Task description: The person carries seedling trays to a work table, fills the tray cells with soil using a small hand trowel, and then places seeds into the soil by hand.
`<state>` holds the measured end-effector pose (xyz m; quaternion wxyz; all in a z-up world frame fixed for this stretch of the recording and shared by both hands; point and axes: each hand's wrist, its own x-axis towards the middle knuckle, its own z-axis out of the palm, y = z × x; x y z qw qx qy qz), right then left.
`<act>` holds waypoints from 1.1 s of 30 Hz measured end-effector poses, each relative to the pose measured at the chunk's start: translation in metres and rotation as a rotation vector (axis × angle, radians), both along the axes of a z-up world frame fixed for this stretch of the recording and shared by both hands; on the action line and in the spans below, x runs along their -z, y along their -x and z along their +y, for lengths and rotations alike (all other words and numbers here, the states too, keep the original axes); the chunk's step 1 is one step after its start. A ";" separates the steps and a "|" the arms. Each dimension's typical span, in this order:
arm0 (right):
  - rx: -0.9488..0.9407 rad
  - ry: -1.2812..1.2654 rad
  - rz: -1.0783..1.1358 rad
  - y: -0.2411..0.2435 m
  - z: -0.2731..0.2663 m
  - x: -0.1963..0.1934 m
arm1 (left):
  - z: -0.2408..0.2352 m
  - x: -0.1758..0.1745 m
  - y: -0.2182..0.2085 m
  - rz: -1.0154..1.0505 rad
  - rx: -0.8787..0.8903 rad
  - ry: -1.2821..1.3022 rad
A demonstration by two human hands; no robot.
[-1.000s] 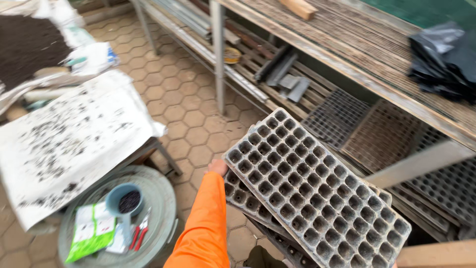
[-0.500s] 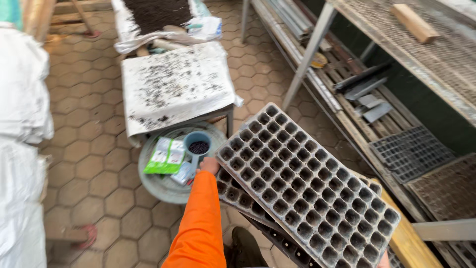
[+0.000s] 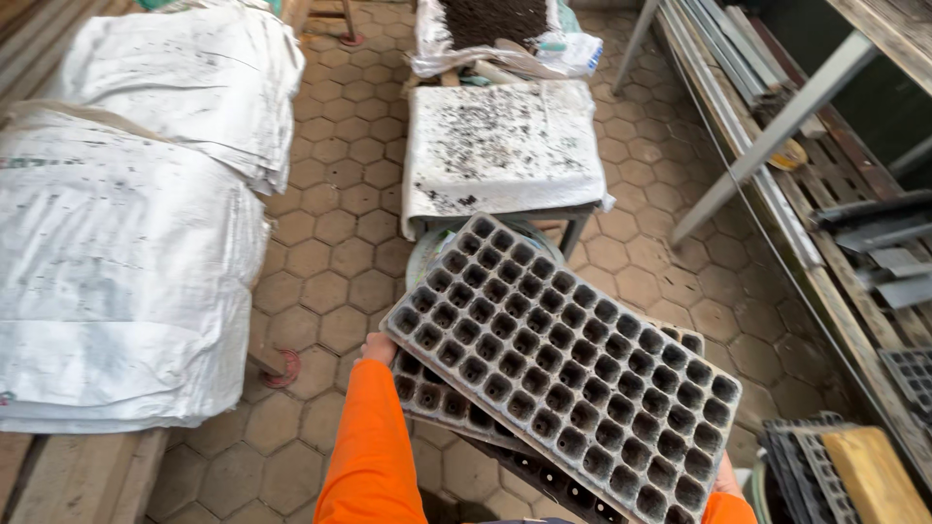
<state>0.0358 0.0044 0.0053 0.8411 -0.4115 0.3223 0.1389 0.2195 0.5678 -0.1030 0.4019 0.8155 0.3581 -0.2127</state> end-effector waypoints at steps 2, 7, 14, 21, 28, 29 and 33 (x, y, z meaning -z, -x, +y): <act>-0.022 -0.010 -0.016 -0.020 0.037 -0.001 | 0.049 0.002 0.001 -0.038 -0.029 -0.006; -0.060 -0.044 -0.069 -0.081 0.148 -0.008 | 0.170 0.002 -0.010 -0.181 0.039 -0.058; -0.141 -0.098 -0.103 -0.172 0.297 -0.007 | 0.311 -0.010 -0.039 -0.179 -0.377 0.107; -0.030 -0.123 -0.106 -0.209 0.355 -0.008 | 0.354 -0.029 -0.123 -0.221 -0.272 0.090; 0.085 -0.102 -0.126 -0.281 0.363 0.003 | 0.338 -0.007 -0.269 -0.272 -0.049 0.092; 0.102 -0.096 -0.128 -0.293 0.361 0.007 | 0.334 -0.001 -0.293 -0.278 -0.021 0.091; 0.178 -0.078 -0.137 -0.354 0.351 0.024 | 0.315 0.007 -0.401 -0.316 0.097 0.087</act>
